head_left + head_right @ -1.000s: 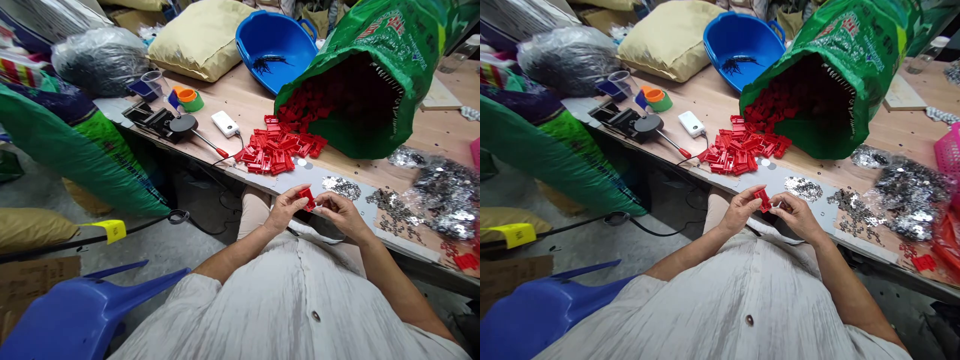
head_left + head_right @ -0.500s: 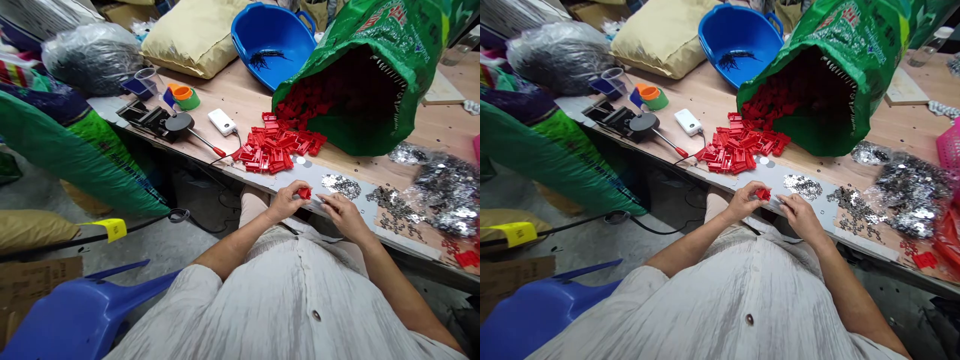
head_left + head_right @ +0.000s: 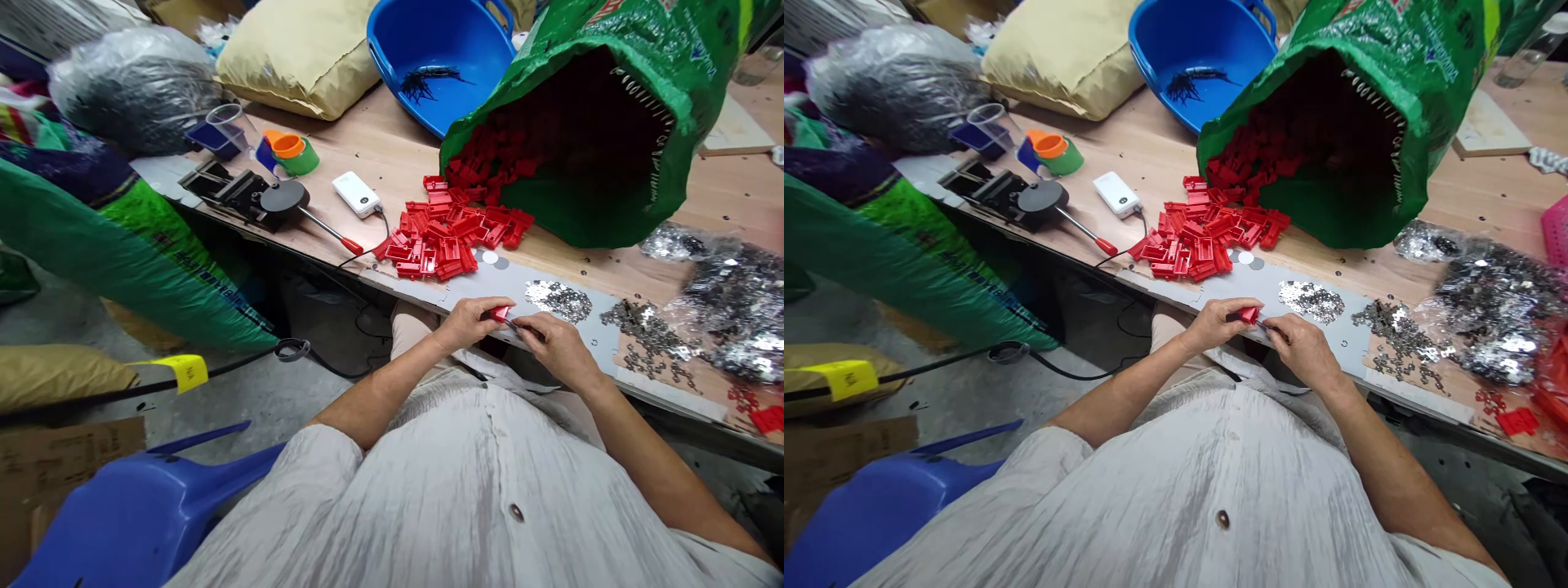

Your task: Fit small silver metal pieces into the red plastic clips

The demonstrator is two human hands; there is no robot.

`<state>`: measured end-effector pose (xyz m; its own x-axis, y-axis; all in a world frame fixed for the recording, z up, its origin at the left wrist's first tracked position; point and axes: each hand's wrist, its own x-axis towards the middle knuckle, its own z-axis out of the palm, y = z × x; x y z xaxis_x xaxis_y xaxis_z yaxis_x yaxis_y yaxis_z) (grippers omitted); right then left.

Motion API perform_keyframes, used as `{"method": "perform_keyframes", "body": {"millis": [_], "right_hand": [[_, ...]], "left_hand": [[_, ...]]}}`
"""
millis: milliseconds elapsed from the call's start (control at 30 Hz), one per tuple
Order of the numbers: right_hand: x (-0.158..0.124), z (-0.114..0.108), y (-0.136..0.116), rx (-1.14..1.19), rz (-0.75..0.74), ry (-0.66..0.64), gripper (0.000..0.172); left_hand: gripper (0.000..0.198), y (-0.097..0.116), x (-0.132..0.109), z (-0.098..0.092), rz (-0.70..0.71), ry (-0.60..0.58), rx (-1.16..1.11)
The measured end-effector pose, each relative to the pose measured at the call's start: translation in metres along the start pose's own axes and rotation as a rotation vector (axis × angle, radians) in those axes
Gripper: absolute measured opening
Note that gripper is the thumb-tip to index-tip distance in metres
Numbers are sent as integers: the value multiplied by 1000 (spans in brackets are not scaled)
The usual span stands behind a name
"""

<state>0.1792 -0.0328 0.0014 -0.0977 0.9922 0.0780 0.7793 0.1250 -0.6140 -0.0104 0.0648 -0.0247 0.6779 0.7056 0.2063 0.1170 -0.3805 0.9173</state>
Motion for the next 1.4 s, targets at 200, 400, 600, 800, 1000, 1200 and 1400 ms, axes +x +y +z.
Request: {"method": "perform_keyframes", "body": {"millis": [200,400,600,800,1000,1200,1400], "right_hand": [[1,1,1,-15,-6,-3,25],[-1,8,-2,-121,22,0,25],[1,19,-23,-301,123,4,26],[1,9,-18,-180,117,-34,23],[-15,-3,-7,114,90,73,24],[-29,-11,-24,374,123,-55,42],[-31,-10,-39,332,44,-60,45]], "left_hand": [[40,0,2,-2,-22,-18,6],[35,3,2,-1,-27,-28,29],[32,6,0,3,-64,16,-5],[31,9,-2,3,-58,28,-17],[33,19,-14,7,-109,100,-161],[27,42,-23,18,-355,175,-879],[20,61,-30,22,-529,171,-1318]]}}
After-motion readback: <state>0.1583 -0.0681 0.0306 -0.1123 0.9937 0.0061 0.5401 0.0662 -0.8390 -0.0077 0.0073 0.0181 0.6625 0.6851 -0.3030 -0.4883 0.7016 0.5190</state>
